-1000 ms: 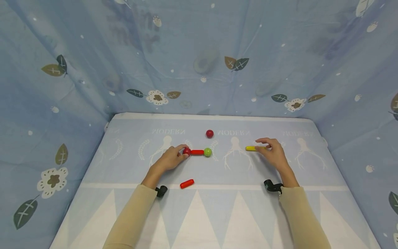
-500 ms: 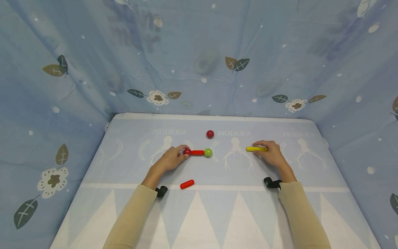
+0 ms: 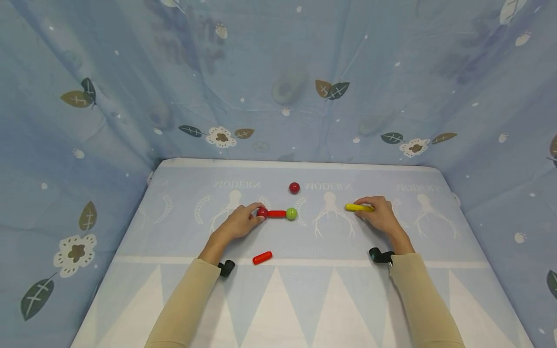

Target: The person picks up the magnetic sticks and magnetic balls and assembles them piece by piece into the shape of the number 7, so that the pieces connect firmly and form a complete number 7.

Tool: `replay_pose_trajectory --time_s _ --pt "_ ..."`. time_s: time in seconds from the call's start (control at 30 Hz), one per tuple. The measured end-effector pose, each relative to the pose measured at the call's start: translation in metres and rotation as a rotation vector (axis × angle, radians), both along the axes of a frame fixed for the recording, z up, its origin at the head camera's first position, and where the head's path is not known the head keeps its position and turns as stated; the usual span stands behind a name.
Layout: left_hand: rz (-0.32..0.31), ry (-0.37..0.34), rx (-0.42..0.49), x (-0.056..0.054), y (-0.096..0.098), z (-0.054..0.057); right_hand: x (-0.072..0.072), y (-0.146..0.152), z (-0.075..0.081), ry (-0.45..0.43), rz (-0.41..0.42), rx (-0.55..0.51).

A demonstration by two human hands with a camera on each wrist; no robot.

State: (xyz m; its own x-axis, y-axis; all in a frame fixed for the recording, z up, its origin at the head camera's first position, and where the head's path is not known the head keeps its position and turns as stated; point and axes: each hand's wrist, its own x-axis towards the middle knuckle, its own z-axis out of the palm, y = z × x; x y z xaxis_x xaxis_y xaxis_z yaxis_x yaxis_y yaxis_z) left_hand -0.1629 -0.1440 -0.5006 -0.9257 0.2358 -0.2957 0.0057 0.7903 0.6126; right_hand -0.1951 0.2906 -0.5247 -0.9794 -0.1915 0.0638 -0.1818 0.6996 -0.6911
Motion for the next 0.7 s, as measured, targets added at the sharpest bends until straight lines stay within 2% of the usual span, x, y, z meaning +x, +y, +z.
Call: replay_pose_trajectory --time_s 0.37,0.57,0.7 --pt "-0.006 0.003 0.004 0.000 0.000 0.001 0.005 -0.007 0.011 0.033 0.017 -0.039" --pt "-0.003 0.002 0.000 0.001 0.000 0.000 0.008 -0.012 0.018 0.019 0.014 -0.047" --pt "-0.005 0.004 0.002 0.000 0.000 -0.001 0.011 -0.015 0.022 -0.023 -0.001 -0.048"
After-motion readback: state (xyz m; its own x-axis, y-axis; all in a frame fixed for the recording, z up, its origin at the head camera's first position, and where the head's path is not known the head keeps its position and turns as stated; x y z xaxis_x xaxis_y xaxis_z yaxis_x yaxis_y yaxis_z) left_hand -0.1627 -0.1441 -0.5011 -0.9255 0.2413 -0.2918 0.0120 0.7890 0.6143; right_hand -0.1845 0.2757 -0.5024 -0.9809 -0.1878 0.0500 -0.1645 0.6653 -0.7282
